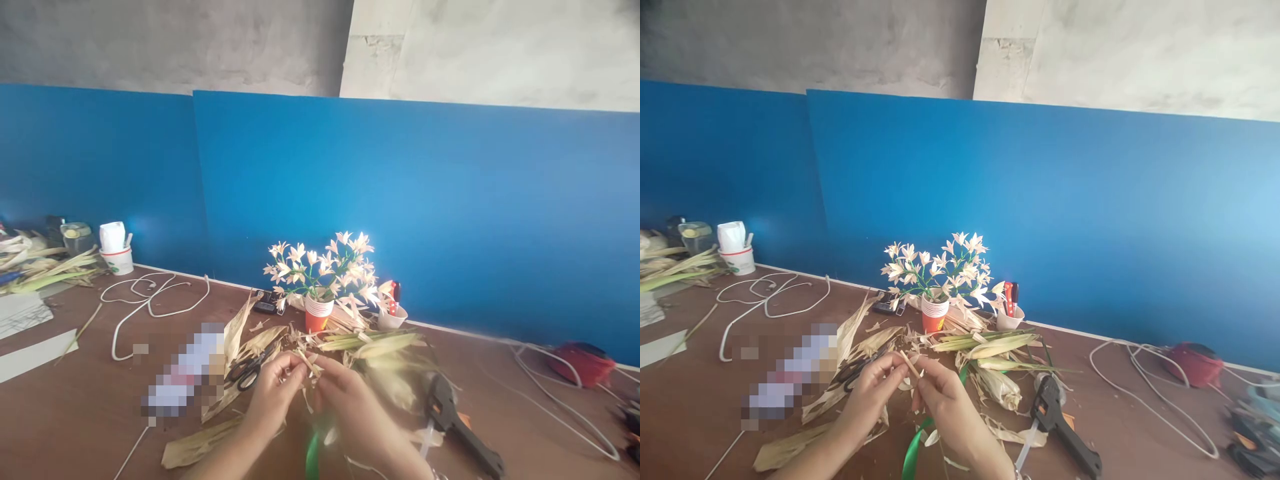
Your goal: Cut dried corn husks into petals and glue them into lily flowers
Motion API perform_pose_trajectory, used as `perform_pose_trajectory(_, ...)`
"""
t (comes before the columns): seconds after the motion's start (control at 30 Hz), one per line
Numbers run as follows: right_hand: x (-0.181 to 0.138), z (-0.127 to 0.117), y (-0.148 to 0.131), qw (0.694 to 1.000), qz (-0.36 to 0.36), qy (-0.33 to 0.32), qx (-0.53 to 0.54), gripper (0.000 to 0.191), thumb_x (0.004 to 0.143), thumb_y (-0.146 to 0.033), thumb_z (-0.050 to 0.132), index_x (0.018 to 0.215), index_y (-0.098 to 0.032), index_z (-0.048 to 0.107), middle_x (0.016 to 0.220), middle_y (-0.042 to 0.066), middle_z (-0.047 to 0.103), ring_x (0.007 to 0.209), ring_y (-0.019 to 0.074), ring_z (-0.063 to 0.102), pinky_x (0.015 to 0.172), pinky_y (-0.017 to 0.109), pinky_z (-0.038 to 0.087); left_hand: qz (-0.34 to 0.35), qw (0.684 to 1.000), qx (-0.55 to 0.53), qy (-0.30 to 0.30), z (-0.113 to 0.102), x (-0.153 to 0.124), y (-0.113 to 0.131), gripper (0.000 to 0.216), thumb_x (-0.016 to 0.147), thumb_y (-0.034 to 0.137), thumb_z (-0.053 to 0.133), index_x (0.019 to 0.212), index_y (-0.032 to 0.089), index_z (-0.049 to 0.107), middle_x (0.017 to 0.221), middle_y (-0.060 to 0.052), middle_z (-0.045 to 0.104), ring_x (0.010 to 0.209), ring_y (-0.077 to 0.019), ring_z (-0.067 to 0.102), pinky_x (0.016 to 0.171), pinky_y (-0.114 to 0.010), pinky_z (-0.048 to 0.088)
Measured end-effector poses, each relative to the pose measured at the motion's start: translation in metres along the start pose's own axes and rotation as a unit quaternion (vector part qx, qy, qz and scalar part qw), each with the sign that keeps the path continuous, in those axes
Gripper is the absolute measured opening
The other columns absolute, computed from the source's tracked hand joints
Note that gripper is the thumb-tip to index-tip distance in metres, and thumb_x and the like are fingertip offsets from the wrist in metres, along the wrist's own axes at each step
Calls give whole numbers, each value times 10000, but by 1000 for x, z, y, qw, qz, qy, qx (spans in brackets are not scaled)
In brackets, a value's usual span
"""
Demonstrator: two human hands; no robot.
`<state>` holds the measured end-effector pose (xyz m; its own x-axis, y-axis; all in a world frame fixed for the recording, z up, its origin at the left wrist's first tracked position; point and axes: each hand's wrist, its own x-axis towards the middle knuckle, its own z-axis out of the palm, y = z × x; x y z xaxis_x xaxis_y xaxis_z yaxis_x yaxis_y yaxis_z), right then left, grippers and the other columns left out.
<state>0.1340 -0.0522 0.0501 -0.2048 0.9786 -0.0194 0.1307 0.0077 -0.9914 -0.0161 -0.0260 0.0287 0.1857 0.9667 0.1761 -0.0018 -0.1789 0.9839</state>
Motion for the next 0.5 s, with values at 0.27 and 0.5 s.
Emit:
perform_pose_trajectory(0.27, 6, 1, 11, 989, 71, -6, 126, 371, 731, -453, 660, 932, -142, 635, 552, -38, 515, 462, 69, 375, 456, 204, 235, 13, 1000, 17, 20, 1, 0, -2, 252, 792, 353, 562, 622, 170, 593, 636, 0, 564, 659, -160, 525, 626, -232, 416)
perform_pose_trajectory(0.5, 5, -11, 7, 968, 108, 17, 226, 391, 700, -468, 718, 930, -169, 615, 560, -84, 415, 437, 37, 257, 434, 181, 216, 76, 990, 118, 20, 0, -2, -5, 270, 854, 325, 512, 635, 179, 569, 650, -7, 551, 679, -169, 532, 660, -264, 415)
